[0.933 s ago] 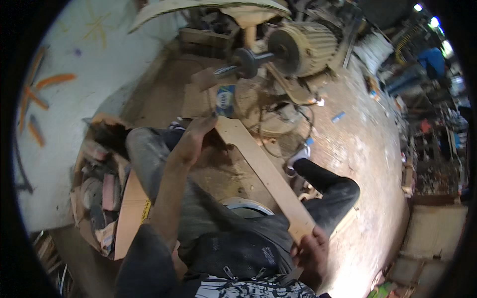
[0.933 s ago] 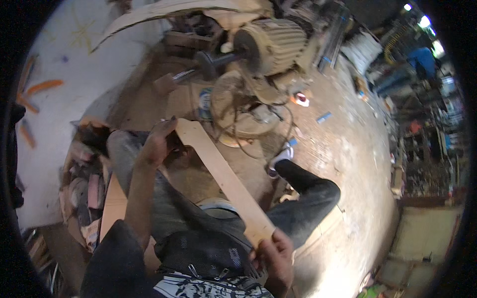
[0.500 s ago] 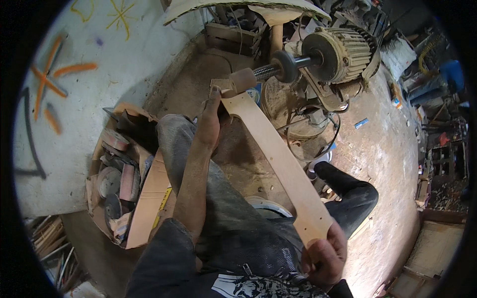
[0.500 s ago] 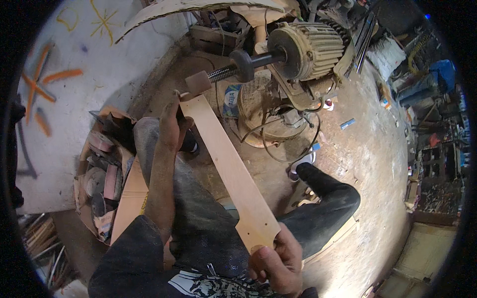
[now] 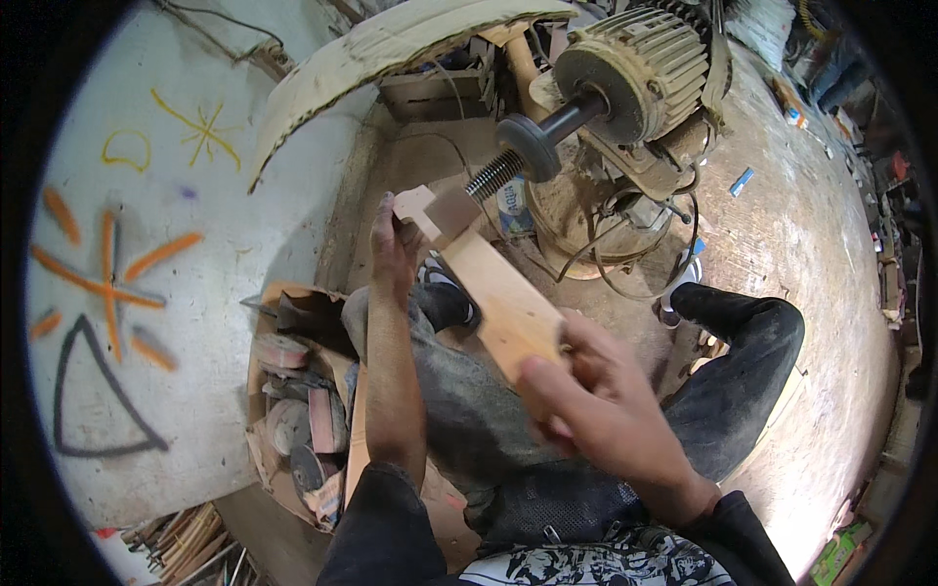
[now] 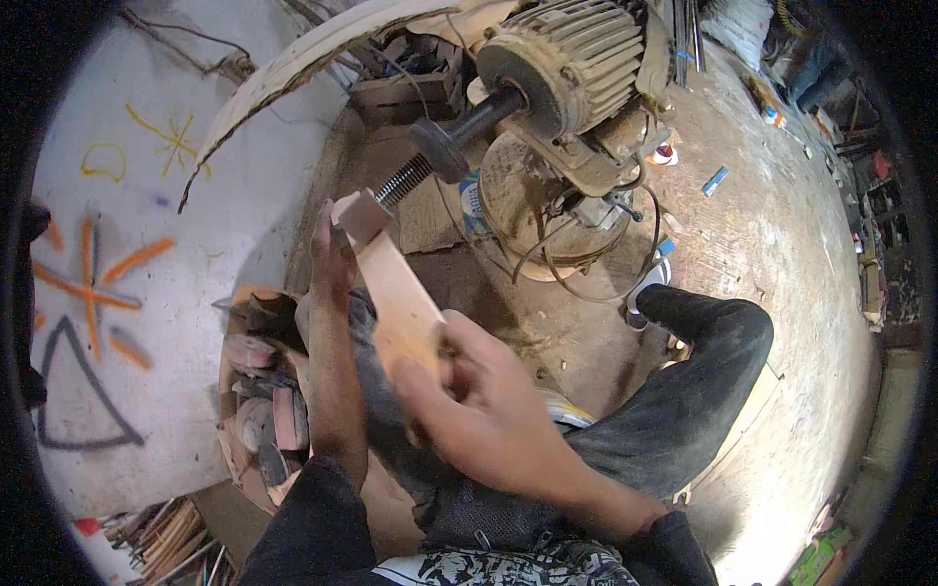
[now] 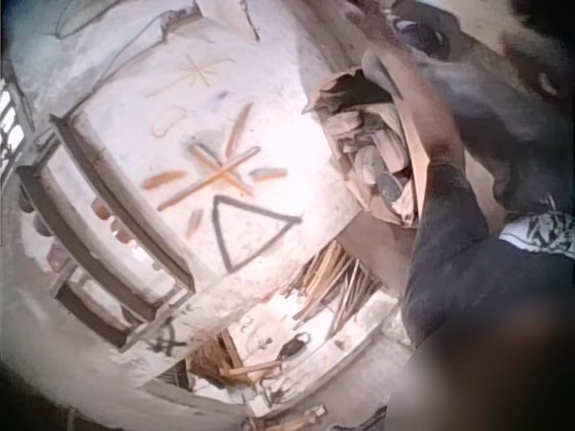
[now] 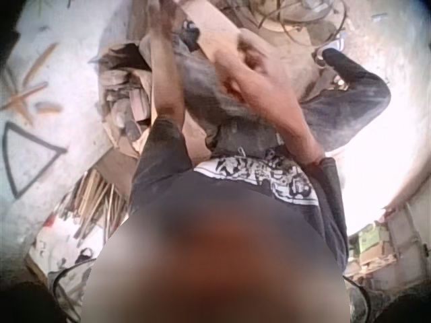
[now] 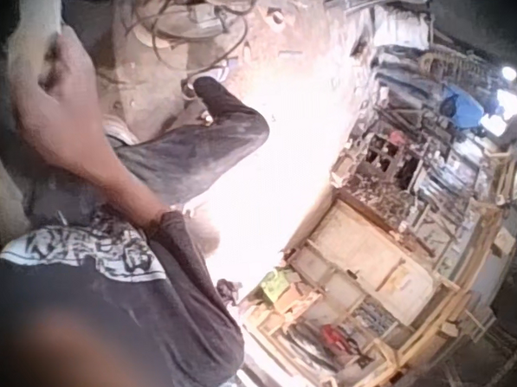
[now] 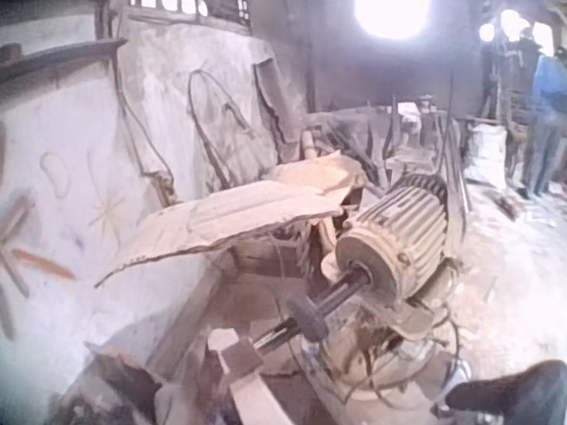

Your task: The person sits on the floor and uses a bench grinder to smooth the edges of several wooden pieces. They handle each piece with both hands, rotating them to grind different sides, and place finished pieces on the floor.

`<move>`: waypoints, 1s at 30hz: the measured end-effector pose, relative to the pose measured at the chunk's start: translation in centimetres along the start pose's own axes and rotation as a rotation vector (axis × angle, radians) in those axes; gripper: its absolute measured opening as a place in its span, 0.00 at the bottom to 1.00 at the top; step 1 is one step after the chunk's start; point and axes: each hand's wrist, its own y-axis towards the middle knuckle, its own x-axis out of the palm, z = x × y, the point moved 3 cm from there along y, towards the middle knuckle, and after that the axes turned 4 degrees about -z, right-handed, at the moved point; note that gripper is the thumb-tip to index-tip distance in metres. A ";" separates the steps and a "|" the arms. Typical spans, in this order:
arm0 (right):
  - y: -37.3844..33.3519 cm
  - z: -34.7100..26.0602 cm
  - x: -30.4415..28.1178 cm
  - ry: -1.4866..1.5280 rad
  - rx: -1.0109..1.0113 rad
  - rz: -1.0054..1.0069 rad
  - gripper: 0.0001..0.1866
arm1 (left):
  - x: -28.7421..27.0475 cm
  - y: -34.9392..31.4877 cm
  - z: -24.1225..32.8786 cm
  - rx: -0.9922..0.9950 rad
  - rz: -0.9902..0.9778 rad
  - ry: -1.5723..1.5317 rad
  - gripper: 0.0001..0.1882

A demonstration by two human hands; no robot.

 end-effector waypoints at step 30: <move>-7.3 2.7 -1.3 0.013 -0.048 -0.129 0.10 | 3.2 -5.0 2.3 -0.093 -0.018 0.030 0.16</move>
